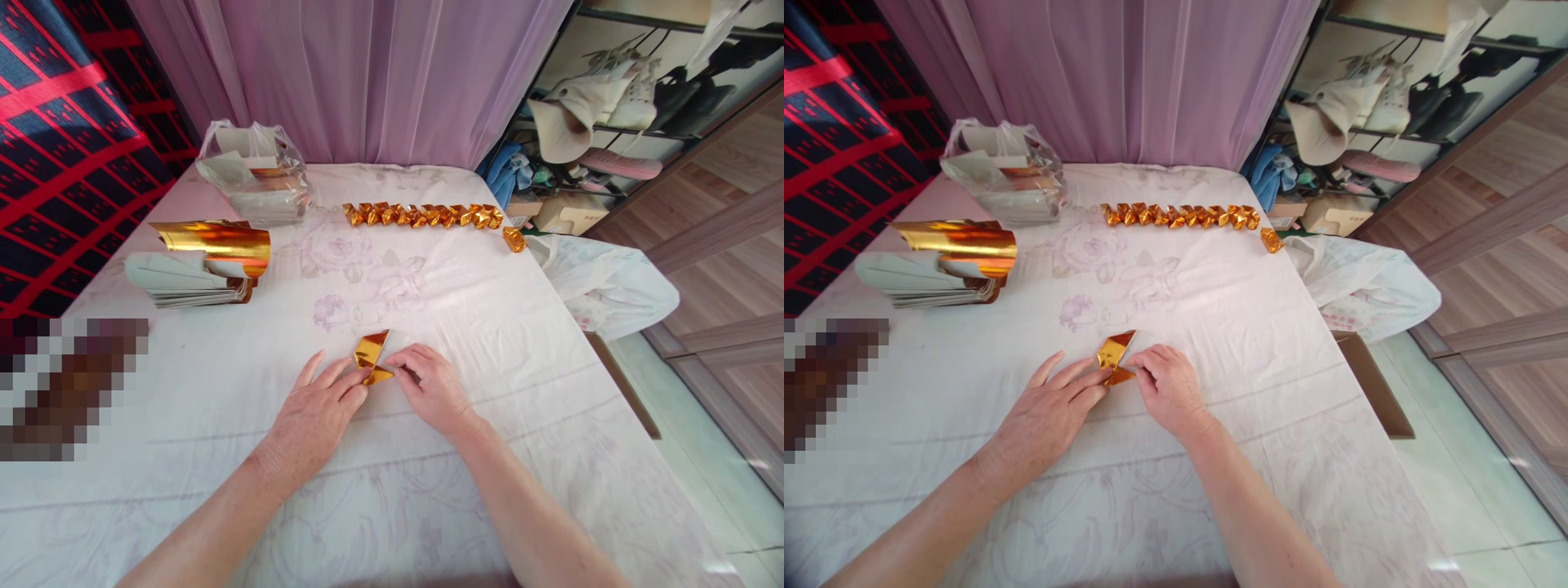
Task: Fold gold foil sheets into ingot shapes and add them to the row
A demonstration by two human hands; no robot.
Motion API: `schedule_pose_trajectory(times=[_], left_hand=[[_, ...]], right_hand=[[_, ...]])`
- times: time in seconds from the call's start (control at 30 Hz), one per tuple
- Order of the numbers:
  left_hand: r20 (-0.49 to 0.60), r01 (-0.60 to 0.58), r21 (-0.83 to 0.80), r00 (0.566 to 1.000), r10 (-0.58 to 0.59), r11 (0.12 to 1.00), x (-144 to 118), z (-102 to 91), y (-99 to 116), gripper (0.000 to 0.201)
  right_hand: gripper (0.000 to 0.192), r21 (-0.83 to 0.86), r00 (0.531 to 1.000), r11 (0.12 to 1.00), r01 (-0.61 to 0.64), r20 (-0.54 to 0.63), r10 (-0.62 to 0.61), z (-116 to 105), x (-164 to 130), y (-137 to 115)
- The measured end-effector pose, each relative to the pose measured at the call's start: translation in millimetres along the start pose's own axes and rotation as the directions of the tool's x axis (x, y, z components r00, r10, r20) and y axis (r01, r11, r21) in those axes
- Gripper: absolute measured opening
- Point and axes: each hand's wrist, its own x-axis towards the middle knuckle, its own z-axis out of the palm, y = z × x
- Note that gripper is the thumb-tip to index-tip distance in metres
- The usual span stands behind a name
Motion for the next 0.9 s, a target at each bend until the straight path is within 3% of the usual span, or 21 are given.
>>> schedule_pose_trajectory(times=[0.13,0.2,0.33,0.57,0.73,0.9], left_hand=[[-0.051,0.010,-0.036,0.999,-0.012,0.999,0.2,1.5,-0.5,0.025],[-0.075,0.012,-0.047,0.997,-0.016,0.999,0.0,2.3,-1.4,0.024],[-0.096,0.016,-0.052,0.995,-0.021,0.999,-0.2,1.9,-4.1,0.022],[-0.141,0.054,-0.034,0.988,-0.059,0.998,0.7,-0.3,-5.2,0.026],[-0.160,0.069,-0.027,0.984,-0.073,0.997,2.3,-1.8,4.2,0.028],[-0.173,0.079,-0.028,0.982,-0.083,0.996,2.4,-1.5,16.2,0.028]], right_hand=[[0.020,-0.045,0.976,0.998,-0.038,-0.215,0.028,1.2,0.1,6.7],[0.021,-0.119,0.963,0.989,-0.088,-0.265,0.053,1.6,0.5,9.3],[0.023,-0.184,0.969,0.972,-0.144,-0.228,0.101,1.5,0.7,11.8],[0.024,-0.194,0.974,0.971,-0.140,-0.203,0.099,1.3,0.5,11.6],[0.025,-0.193,0.986,0.976,-0.105,-0.147,0.077,1.4,-0.3,11.8],[0.033,-0.212,0.979,0.973,-0.094,-0.198,0.052,1.8,1.8,14.1]])
